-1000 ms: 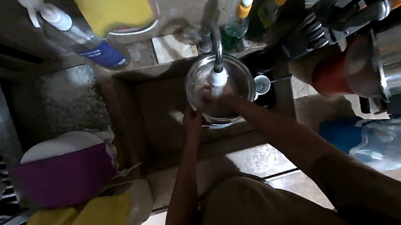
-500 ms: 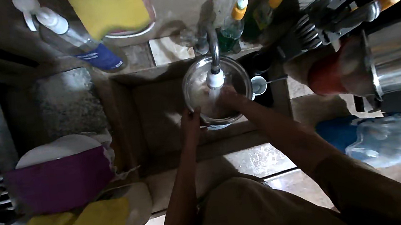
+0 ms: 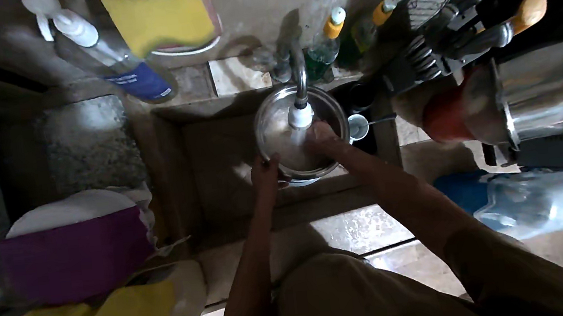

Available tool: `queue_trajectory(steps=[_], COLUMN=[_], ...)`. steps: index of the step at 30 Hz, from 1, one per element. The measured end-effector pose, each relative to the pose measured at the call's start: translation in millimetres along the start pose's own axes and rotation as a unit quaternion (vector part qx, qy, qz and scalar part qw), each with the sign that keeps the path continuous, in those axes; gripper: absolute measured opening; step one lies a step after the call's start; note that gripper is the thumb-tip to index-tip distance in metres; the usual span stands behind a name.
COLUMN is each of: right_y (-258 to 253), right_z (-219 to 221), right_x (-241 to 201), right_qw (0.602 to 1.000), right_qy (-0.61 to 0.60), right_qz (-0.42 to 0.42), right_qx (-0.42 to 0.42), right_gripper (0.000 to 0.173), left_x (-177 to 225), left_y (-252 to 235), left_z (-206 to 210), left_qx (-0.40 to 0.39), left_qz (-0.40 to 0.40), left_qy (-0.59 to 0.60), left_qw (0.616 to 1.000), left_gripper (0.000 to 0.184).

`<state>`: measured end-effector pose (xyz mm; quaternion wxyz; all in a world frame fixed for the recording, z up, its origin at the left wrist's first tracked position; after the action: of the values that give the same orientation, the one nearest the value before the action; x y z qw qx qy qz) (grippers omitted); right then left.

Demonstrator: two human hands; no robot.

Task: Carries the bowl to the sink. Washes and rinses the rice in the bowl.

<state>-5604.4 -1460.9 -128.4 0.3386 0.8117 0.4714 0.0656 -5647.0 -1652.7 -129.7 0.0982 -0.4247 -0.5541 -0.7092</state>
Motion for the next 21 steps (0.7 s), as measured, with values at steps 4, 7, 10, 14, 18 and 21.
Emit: queue_trajectory(steps=[4,7,10,14,18,21], right_y=[4.2,8.4,-1.5,-1.7,-3.1,2.0], right_z=[11.9,1.2,5.5,15.3,0.4,18.0], right_x=[-15.5,-14.1,2.9,-3.5,2.7,-13.9], right_qw=[0.991,0.986,0.997,0.984,0.994,0.989], right_qy=[0.019,0.01,0.034,-0.006,-0.059,-0.011], right_qz=[-0.091,-0.119,0.045,-0.109,0.028,-0.067], right_qx=[-0.094,-0.115,-0.059,-0.139,-0.089,-0.128], right_gripper=[0.034,0.037,0.048,0.032,0.042,0.033], left_x=[-0.1,1.0,2.5,-1.2,0.5,2.3], left_y=[-0.8,0.2,1.1,-3.0,-2.1,-3.8], left_z=[-0.9,-0.8,-2.5,-1.3,-2.6,-2.3], left_qx=[-0.004,0.005,-0.004,-0.003,-0.008,-0.004], left_qz=[0.008,0.008,0.002,0.014,0.003,0.001], left_qy=[0.013,-0.001,-0.002,0.01,0.014,0.011], left_qw=[1.0,1.0,1.0,1.0,1.0,1.0], left_gripper=[0.043,0.045,0.045,0.045,0.043,0.044])
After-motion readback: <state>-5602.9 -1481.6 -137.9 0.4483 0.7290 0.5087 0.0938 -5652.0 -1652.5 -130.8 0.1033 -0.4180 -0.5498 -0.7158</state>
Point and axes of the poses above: each hand's wrist, its own y-axis away from the middle knuckle, its own z-axis out of the palm, x = y × z, the point moved 3 cm from there along -y, towards the middle knuckle, and after that the axes turned 2 degrees about z, right-handed, at the moved point
